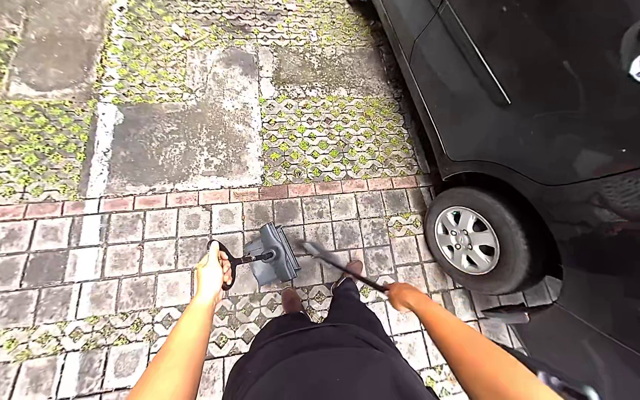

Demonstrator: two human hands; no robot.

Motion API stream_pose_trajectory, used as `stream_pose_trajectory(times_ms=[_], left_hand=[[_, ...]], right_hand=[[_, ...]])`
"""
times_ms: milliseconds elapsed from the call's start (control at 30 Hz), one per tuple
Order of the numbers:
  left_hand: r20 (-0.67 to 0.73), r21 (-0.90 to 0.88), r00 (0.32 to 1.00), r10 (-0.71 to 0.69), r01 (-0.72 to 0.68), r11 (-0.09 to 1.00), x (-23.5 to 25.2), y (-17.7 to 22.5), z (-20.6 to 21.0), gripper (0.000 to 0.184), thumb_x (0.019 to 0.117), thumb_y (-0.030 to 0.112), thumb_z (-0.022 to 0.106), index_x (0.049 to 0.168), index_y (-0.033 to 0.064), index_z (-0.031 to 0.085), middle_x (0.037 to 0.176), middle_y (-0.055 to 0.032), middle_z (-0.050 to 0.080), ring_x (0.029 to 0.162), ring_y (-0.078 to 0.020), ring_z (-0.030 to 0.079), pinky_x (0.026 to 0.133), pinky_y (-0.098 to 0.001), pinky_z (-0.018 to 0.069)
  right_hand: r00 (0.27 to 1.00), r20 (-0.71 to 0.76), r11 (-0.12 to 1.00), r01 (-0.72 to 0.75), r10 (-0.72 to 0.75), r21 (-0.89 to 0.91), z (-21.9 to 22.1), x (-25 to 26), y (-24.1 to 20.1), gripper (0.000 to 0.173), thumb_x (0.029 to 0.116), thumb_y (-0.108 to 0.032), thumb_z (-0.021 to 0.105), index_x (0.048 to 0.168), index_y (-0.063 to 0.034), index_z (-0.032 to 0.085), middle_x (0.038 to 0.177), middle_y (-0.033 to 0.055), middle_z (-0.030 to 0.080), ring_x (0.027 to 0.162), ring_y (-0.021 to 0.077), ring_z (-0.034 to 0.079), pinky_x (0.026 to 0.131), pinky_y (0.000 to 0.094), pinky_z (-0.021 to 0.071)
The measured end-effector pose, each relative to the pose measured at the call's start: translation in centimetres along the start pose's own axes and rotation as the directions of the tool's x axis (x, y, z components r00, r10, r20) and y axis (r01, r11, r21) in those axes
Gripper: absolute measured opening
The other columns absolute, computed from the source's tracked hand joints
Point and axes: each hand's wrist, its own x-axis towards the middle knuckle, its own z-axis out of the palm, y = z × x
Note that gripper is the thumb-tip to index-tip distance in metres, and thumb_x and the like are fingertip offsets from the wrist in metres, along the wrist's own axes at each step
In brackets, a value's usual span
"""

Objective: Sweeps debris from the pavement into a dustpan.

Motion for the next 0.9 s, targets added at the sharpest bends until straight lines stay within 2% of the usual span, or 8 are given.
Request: stream_pose_trajectory(times_ms=[100,167,333,500,700,767,833,900], left_hand=[[0.103,-0.148,0.994,-0.039,0.054,0.988,0.5,0.0,-0.8,0.054,0.1087,0.058,0.034,0.084,0.0148,0.053,0.054,0.0025,0.043,0.039,-0.0108,0.041,0.039,-0.0266,0.0401],[-0.023,0.001,1.000,-0.011,0.011,1.000,0.4,0.0,-1.5,0.055,0.1099,0.056,0.033,0.079,0.0136,0.048,0.050,0.0029,0.036,0.036,-0.0101,0.034,0.036,-0.0259,0.0350],[-0.331,0.380,0.942,0.053,0.082,0.921,0.2,-0.9,-6.8,0.063,0.1080,0.060,0.035,0.092,0.0036,0.059,0.061,-0.0064,0.048,0.046,-0.0189,0.047,0.046,-0.0393,0.0451],[-0.452,0.391,0.890,0.061,0.136,0.910,-1.3,-2.6,-11.2,0.062,0.1081,0.059,0.036,0.087,0.0047,0.057,0.061,-0.0056,0.048,0.047,-0.0192,0.049,0.047,-0.0402,0.0464],[-0.504,0.360,0.862,0.054,0.153,0.921,-2.4,-5.4,-12.9,0.062,0.1084,0.057,0.038,0.091,0.0027,0.063,0.064,-0.0079,0.053,0.051,-0.0213,0.052,0.052,-0.0438,0.0485],[-0.511,0.321,0.859,0.022,0.167,0.932,-2.6,-5.6,-13.5,0.064,0.1079,0.059,0.038,0.094,0.0024,0.064,0.069,-0.0100,0.055,0.055,-0.0229,0.054,0.055,-0.0460,0.0491],[-0.523,0.206,0.852,-0.002,0.129,0.970,-3.2,-5.8,-14.5,0.062,0.1081,0.058,0.039,0.089,0.0033,0.061,0.064,-0.0076,0.050,0.049,-0.0204,0.048,0.049,-0.0419,0.0453],[-0.496,-0.012,0.868,-0.016,0.012,1.000,-4.2,-6.3,-15.9,0.056,0.1096,0.053,0.040,0.081,0.0068,0.054,0.053,-0.0019,0.041,0.038,-0.0151,0.039,0.037,-0.0337,0.0383]], right_hand=[[0.991,0.098,0.910,0.045,-0.093,0.413,2.9,0.5,0.8,0.048,0.1113,-0.046,0.036,0.156,-0.0319,0.045,0.092,0.0096,0.064,0.064,0.0178,0.057,0.061,0.0362,0.0499],[0.996,0.071,0.835,0.013,-0.062,0.550,2.6,-1.2,3.2,0.048,0.1108,-0.050,0.036,0.156,-0.0359,0.044,0.088,0.0069,0.061,0.059,0.0145,0.052,0.057,0.0328,0.0464],[0.939,-0.324,0.992,-0.088,0.114,0.095,-4.3,-3.2,8.7,0.046,0.1103,-0.038,0.041,0.155,-0.0313,0.048,0.135,0.0210,0.066,0.121,0.0432,0.064,0.099,0.0673,0.0495],[0.838,-0.415,0.924,-0.382,0.355,0.018,-7.0,1.9,3.7,0.052,0.0898,-0.026,0.070,0.137,-0.0061,0.060,0.131,0.0271,0.065,0.122,0.0455,0.063,0.093,0.0672,0.0518],[0.989,-0.145,0.988,0.011,-0.033,-0.151,0.0,-2.3,-9.4,0.048,0.0949,-0.025,0.064,0.140,-0.0094,0.059,0.134,0.0295,0.062,0.123,0.0506,0.060,0.094,0.0739,0.0481],[0.982,0.017,0.977,0.187,-0.186,-0.104,1.3,-1.3,-11.3,0.047,0.1049,-0.032,0.051,0.150,-0.0175,0.054,0.128,0.0264,0.065,0.111,0.0443,0.066,0.091,0.0672,0.0506],[0.967,0.101,0.972,0.230,-0.233,0.039,0.8,-0.5,-11.4,0.049,0.1102,-0.043,0.041,0.158,-0.0295,0.044,0.102,0.0150,0.066,0.077,0.0252,0.062,0.072,0.0456,0.0519],[0.968,0.082,0.967,0.226,-0.237,0.119,-1.6,-1.5,-11.2,0.049,0.1099,-0.046,0.040,0.157,-0.0344,0.043,0.089,0.0088,0.062,0.063,0.0176,0.055,0.062,0.0373,0.0488]])
